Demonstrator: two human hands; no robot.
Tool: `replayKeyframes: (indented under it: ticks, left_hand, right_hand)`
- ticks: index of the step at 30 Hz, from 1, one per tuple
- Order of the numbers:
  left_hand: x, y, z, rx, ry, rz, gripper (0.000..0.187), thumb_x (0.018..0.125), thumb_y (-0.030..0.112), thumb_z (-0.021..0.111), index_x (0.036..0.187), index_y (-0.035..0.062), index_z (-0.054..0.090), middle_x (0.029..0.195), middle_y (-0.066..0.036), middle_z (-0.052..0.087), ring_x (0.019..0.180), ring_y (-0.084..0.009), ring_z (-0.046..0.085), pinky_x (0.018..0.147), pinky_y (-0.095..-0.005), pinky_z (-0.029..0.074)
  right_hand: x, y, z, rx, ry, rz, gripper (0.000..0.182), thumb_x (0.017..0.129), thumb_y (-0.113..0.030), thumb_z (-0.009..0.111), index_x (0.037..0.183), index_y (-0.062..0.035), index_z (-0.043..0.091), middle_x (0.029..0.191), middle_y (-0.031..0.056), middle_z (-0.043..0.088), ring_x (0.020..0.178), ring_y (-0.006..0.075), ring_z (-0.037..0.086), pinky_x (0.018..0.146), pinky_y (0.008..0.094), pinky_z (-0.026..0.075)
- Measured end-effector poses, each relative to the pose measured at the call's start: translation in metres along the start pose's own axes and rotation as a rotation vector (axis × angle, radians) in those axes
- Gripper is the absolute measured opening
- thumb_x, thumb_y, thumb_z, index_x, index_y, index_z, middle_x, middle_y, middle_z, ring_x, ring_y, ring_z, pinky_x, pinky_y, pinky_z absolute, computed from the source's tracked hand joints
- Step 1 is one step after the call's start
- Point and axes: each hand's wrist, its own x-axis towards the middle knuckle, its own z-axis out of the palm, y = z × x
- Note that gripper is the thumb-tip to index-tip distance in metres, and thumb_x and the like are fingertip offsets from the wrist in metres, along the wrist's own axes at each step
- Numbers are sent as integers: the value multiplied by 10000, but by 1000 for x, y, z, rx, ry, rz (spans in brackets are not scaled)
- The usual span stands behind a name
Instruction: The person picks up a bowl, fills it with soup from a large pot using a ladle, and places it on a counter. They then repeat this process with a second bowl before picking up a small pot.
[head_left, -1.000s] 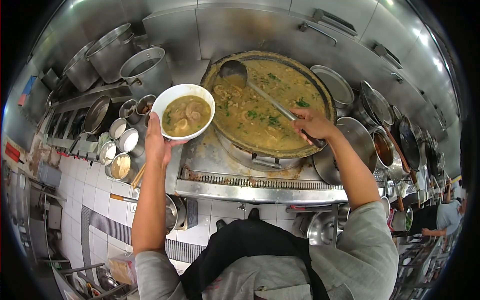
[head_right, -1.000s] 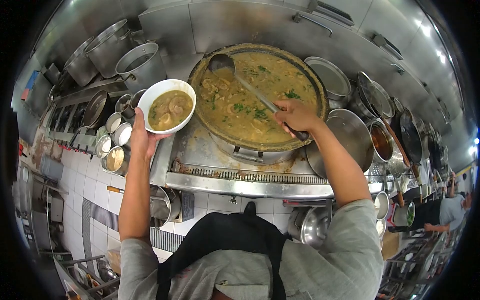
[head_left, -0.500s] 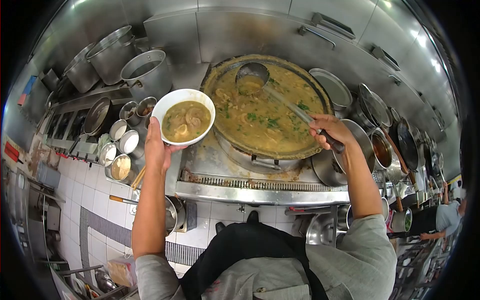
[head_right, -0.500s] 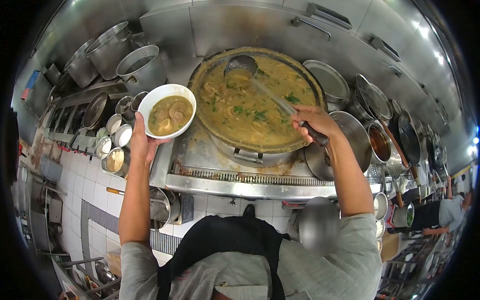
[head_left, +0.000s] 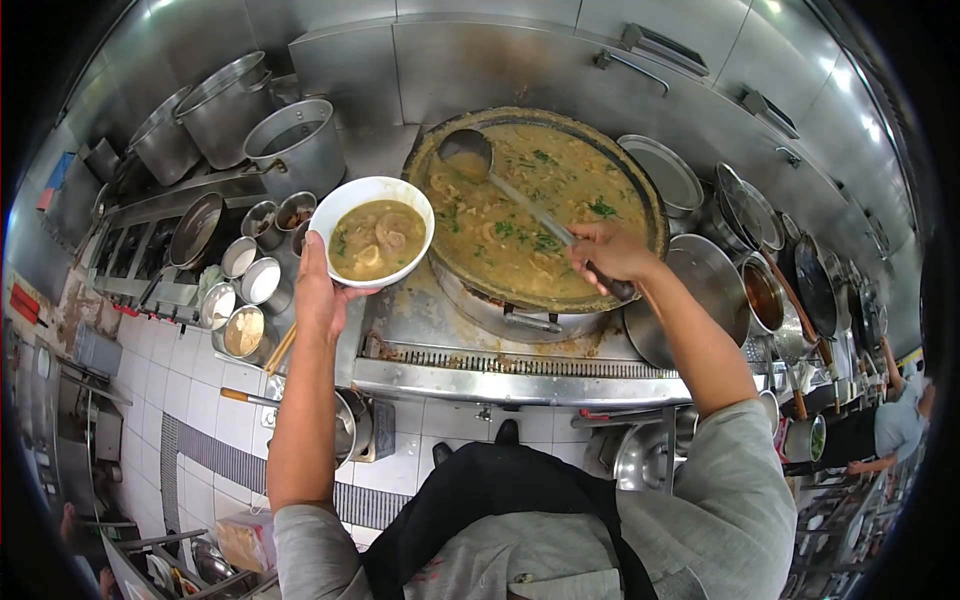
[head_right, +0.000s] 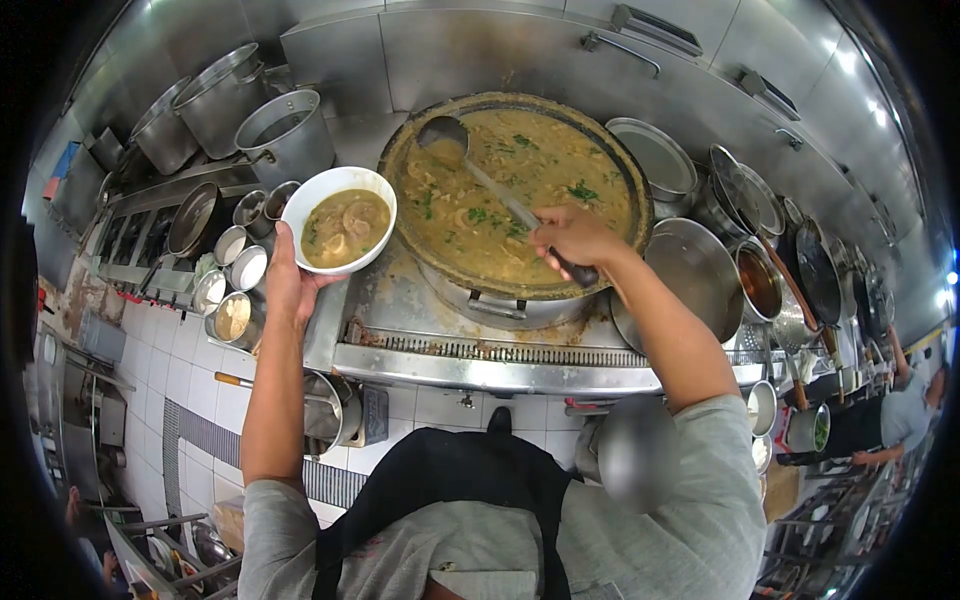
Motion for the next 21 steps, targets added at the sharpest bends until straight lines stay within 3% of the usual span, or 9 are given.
replayKeyframes:
  ticks: [7,13,21]
  left_hand:
    - [0,0,-6,16,18,-11,642,1066,525,398,1474,30,377,1293,-208,628,1000,-313,738,627,-411,681]
    - [2,6,-4,45,23,-4,643,1063,529,408,1469,31,383,1306,-207,615,1019,-307,731,630,-419,675]
    - [27,0,20,71,4,-59,626,1060,531,418,1458,49,397,1306,-191,613,1028,-310,723,649,-436,666]
  right_hand:
    - [-31,5,-13,461,-120,82,489,978,-79,588,1453,-5,496,783,32,585,501,76,519,363,244,416]
    - [-47,14,-23,615,-93,81,624,982,-71,590,1537,30,324,787,59,588,492,79,506,358,239,408]
    - [-82,-8,-31,548,116,41,487,976,-70,595,1414,47,419,767,71,598,469,79,514,339,233,397]
